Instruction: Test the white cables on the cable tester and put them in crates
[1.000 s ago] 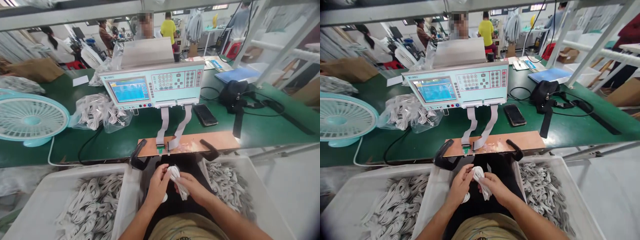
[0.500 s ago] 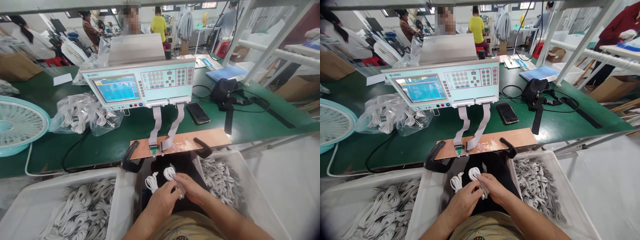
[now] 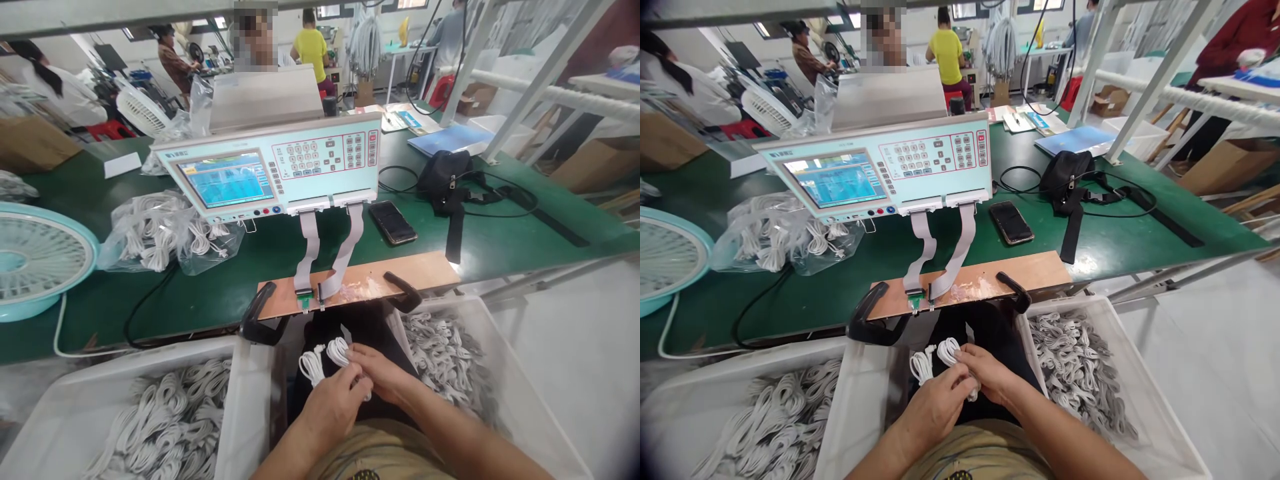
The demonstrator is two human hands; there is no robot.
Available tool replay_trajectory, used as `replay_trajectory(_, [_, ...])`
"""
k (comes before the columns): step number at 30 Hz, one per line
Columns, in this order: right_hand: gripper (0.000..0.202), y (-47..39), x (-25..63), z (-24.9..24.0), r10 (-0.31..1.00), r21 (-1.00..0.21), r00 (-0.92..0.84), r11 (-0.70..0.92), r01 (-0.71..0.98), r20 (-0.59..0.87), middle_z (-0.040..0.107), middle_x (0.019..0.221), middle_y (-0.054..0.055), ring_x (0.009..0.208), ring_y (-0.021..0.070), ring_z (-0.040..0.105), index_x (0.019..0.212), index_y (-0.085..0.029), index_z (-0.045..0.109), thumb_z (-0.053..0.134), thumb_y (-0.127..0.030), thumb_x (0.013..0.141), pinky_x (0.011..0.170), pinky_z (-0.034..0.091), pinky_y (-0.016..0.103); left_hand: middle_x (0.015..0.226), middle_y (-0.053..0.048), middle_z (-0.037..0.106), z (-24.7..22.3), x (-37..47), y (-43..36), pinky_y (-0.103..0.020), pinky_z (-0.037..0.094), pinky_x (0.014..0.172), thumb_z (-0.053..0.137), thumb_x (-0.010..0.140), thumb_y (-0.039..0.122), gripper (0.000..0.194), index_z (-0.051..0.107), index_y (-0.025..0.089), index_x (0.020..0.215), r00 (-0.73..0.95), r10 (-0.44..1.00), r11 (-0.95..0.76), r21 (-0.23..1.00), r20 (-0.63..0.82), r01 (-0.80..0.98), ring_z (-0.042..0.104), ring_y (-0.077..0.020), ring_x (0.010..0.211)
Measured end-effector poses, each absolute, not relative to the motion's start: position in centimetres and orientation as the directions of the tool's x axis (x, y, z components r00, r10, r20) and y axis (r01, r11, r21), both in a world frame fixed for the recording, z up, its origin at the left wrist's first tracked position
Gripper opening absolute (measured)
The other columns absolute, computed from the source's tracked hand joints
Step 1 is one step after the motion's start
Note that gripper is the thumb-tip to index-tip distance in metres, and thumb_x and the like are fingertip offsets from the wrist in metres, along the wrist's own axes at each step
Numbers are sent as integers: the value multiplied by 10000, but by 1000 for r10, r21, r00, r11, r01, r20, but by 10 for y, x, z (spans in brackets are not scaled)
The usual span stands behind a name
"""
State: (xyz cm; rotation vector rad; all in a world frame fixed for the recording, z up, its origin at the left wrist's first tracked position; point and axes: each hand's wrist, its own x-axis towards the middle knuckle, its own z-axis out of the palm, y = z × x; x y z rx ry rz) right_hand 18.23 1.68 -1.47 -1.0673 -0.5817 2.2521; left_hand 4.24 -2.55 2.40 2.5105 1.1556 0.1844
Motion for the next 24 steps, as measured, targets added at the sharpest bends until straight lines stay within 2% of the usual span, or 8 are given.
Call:
replay_trajectory(8, [409,16,189,-17,644,-578,-530,-753,-315,-551,461,589,-56,512,71,398,737,-147,528,798,-420,596,466,256,185,988,-60,599,28,47,-21,-277,527,616,420,862,137,249,527,202,1077,717,697,-682,309,-2,663,574,-205,852])
replay_trajectory(11, [417,14,188,-22,650,-591,-508,-748,-300,-565,462,584,-45,503,85,419,732,-151,508,741,-487,650,470,306,198,945,-72,609,18,43,-20,-307,516,710,378,872,120,203,535,177,987,624,762,-626,443,172,642,572,-199,858])
replay_trajectory(13, [407,13,186,-24,668,-611,-481,-733,-299,-568,492,626,-27,547,114,470,784,-159,514,693,-513,695,517,379,233,903,-61,601,10,42,-20,-300,494,743,374,881,135,161,520,180,932,426,872,-478,610,242,632,571,-181,842])
replay_trajectory(16, [367,11,183,-23,871,-874,-282,-457,-168,-402,548,851,26,792,186,542,971,-186,529,681,-416,730,721,454,322,816,-19,567,1,42,-20,-262,462,686,412,886,207,90,501,197,879,93,980,-197,808,175,555,556,-148,737])
replay_trajectory(18, [338,9,184,-19,982,-995,-171,-70,73,-81,517,1010,70,956,221,503,1058,-199,524,648,-314,766,846,424,372,780,-4,552,-4,44,-20,-252,442,664,447,875,253,86,510,197,862,-75,992,-56,882,103,467,542,-143,701])
replay_trajectory(19, [275,9,185,-16,976,-979,-204,113,171,77,507,1024,81,972,226,489,1052,-202,537,609,-276,796,860,416,384,765,1,548,-5,45,-19,-247,433,655,469,865,278,97,518,195,849,-152,986,6,913,61,407,536,-142,694])
replay_trajectory(21, [134,10,187,-10,894,-912,-371,346,218,250,526,948,77,907,215,492,973,-208,583,518,-226,858,821,425,371,732,13,536,-8,45,-17,-225,412,615,515,844,333,144,528,191,824,-271,962,112,964,-43,242,516,-130,662])
replay_trajectory(24, [167,14,189,0,794,-920,-572,358,163,207,559,858,64,832,201,507,899,-227,637,471,-231,889,769,432,339,641,47,477,-13,43,-13,-185,349,518,590,795,413,238,520,185,778,-292,923,230,967,-252,-109,440,-85,552])
